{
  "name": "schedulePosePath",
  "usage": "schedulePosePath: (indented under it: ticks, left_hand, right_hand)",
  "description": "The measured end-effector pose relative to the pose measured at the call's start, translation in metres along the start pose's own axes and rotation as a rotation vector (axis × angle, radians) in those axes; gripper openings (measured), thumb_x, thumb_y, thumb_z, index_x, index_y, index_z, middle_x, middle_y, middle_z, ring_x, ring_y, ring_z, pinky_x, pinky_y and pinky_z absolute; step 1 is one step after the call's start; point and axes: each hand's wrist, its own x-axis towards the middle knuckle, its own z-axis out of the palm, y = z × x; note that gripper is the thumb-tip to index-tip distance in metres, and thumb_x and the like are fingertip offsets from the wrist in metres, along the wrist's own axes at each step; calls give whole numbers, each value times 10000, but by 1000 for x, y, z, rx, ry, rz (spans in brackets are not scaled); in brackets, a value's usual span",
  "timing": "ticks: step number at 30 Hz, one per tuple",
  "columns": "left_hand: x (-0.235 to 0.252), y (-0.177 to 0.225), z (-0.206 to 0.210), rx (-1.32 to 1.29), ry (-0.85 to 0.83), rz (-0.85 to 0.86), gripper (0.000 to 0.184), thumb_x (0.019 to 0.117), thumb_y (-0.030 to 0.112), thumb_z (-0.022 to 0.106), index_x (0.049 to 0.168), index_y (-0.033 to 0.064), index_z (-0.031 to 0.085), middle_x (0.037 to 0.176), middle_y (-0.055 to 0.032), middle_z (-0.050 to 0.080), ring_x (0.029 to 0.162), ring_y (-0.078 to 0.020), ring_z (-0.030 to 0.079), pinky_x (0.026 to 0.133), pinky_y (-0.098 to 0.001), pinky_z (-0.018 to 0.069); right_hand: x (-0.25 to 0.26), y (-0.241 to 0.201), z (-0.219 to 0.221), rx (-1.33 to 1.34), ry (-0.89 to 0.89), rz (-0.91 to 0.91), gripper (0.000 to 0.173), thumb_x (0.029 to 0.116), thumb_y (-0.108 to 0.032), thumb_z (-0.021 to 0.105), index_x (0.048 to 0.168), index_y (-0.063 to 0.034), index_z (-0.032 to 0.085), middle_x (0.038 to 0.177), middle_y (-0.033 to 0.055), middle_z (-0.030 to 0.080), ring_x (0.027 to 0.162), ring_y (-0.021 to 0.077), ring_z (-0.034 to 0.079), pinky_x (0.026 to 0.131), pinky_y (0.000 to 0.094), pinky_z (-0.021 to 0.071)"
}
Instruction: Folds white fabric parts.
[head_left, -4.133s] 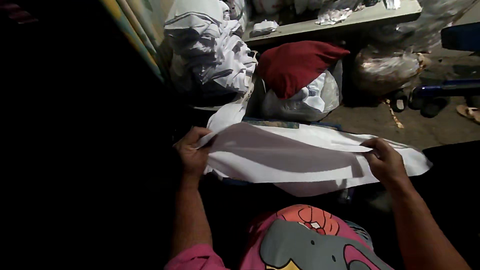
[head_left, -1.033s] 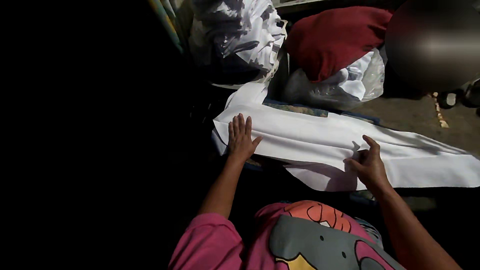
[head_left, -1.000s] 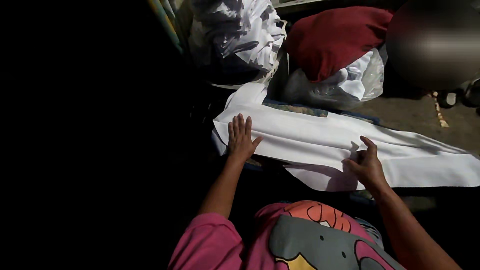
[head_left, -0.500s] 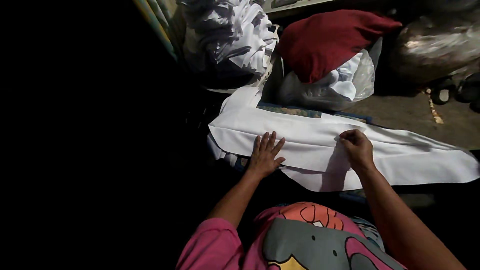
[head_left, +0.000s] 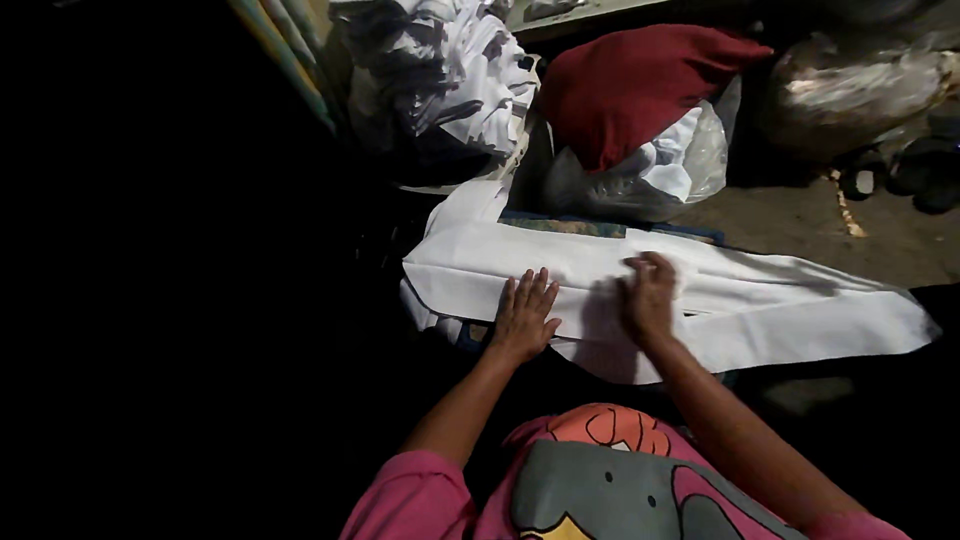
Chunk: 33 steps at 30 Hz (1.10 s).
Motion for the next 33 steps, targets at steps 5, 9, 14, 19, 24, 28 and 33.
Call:
schedulePosePath:
  ticks: [5,9,14,19,24,28,33]
  left_hand:
    - [12,-8,-9,35,-120,-76,641,1064,559,352,1605,216,374,1691,-100,261,1572,-351,181,1225,-685,62]
    - [11,-37,-11,119,21,-178,624,1053,577,367,1589,260,409,1669,-161,293,1546,-440,212,1192,-741,87]
    - [14,-54,-30,183,14,-327,713,1044,605,378,1619,185,335,1685,-212,208,1563,-446,128,1185,-749,28]
    - [24,-15,-20,92,-28,-250,807,1030,619,397,1613,67,310,1668,-287,174,1544,-512,104,1178,-756,21]
    - [41,70,23,-121,-43,198,641,1046,537,420,1551,146,469,1627,-213,354,1531,-438,257,1214,-697,126]
    - [61,131,35,-213,-135,378,590,1054,480,457,1531,137,495,1625,-172,379,1525,-414,289,1215,-688,134]
    - [81,158,33,-124,-323,355,639,1065,518,401,1581,141,409,1671,-161,287,1563,-411,170,1223,-686,44]
  right_hand:
    - [-4,10,59,-119,-247,-408,695,1088,-541,225,1563,-73,420,1631,159,380,1538,337,304,1251,572,198]
    - [1,68,35,-228,-136,-326,674,1086,-545,227,1591,-130,391,1656,112,352,1555,303,273,1245,622,158]
    - [2,150,-29,-327,-13,49,666,1072,-528,341,1610,-136,349,1675,187,271,1559,413,197,1218,698,97]
    - [-48,174,-116,-181,379,606,604,1016,-368,576,1488,-4,477,1526,357,389,1441,570,309,1150,728,221]
    - [-93,178,-127,164,525,1022,650,993,-405,652,1366,108,508,1387,369,501,1321,492,477,1108,579,386]
    - [-99,164,-115,309,337,1033,558,1030,-435,593,1204,93,647,1179,301,655,1119,410,629,996,584,468]
    - [-95,160,-99,386,349,1034,506,961,-392,715,1133,81,663,1103,267,661,1040,368,628,940,556,485]
